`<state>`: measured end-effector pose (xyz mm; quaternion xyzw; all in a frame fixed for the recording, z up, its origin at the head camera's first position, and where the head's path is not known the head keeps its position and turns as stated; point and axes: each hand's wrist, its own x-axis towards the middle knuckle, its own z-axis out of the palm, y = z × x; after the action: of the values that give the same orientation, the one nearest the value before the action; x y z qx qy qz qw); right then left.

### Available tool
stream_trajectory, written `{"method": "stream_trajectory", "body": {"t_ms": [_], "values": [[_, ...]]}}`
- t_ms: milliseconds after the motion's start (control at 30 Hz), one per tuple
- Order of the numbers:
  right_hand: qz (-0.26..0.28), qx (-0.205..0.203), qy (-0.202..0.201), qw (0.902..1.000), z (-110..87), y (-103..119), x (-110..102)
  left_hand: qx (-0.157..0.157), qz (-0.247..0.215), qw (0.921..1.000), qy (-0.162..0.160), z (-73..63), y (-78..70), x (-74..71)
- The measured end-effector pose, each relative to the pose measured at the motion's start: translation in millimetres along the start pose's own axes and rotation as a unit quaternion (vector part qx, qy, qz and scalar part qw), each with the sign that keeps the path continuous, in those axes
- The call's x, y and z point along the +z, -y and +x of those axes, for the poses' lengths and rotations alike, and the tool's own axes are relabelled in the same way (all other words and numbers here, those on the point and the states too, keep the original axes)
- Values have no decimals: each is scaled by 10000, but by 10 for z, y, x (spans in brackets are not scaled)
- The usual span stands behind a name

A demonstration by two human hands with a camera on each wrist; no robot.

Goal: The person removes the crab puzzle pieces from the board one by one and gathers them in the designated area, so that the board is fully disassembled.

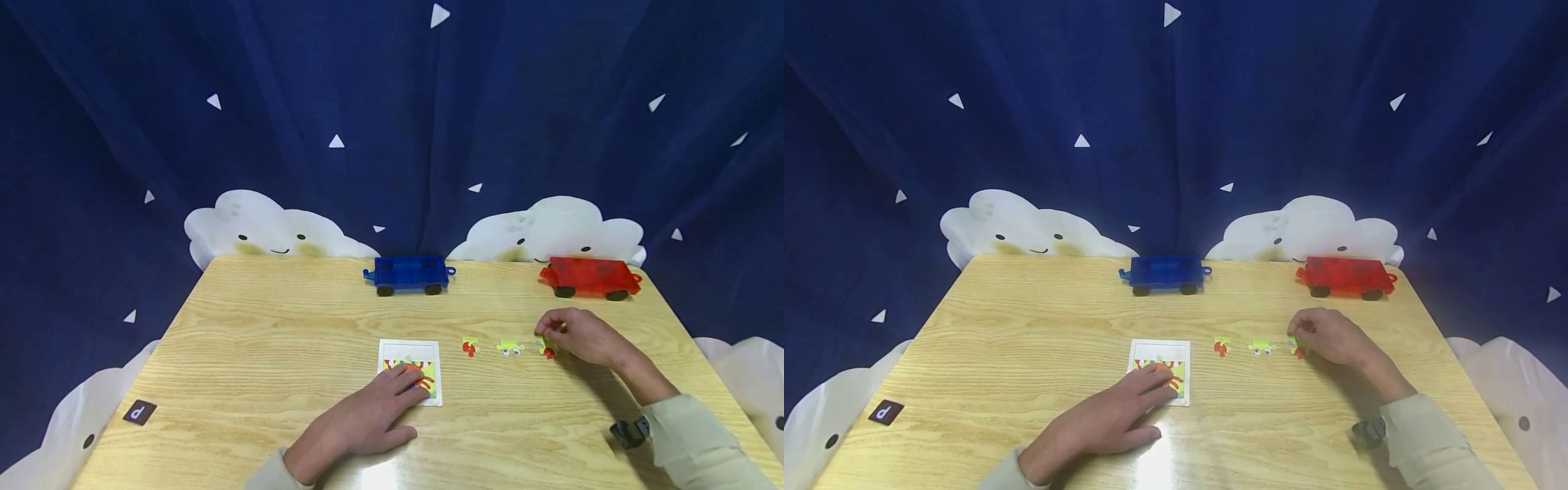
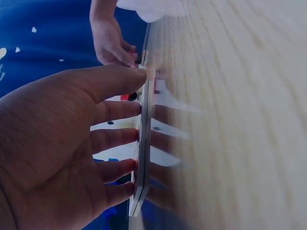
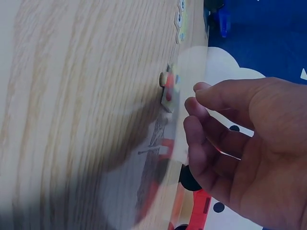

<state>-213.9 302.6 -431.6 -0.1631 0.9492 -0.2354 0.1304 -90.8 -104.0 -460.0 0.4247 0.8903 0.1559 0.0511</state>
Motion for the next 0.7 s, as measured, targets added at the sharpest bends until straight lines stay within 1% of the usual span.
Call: {"method": "stream_trajectory", "body": {"t_ms": [167, 333, 467, 633, 700], "values": [[-22, -101, -68, 9999, 6, 17, 16, -40, -5, 10000, 39, -2, -10, -18], [-19, -481, -284, 9984, 3, 107, 37, -105, 70, 9998, 127, -8, -21, -23], [41, -652, -318, 9974, 23, 293, 68, -79, 224, 9996, 144, -13, -36, -19], [111, -983, -247, 9948, 105, 593, 157, 161, 428, 9989, 82, -47, -80, -14], [214, -1115, -155, 9934, 151, 710, 219, 239, 489, 9985, 86, -72, -110, -12]]}}
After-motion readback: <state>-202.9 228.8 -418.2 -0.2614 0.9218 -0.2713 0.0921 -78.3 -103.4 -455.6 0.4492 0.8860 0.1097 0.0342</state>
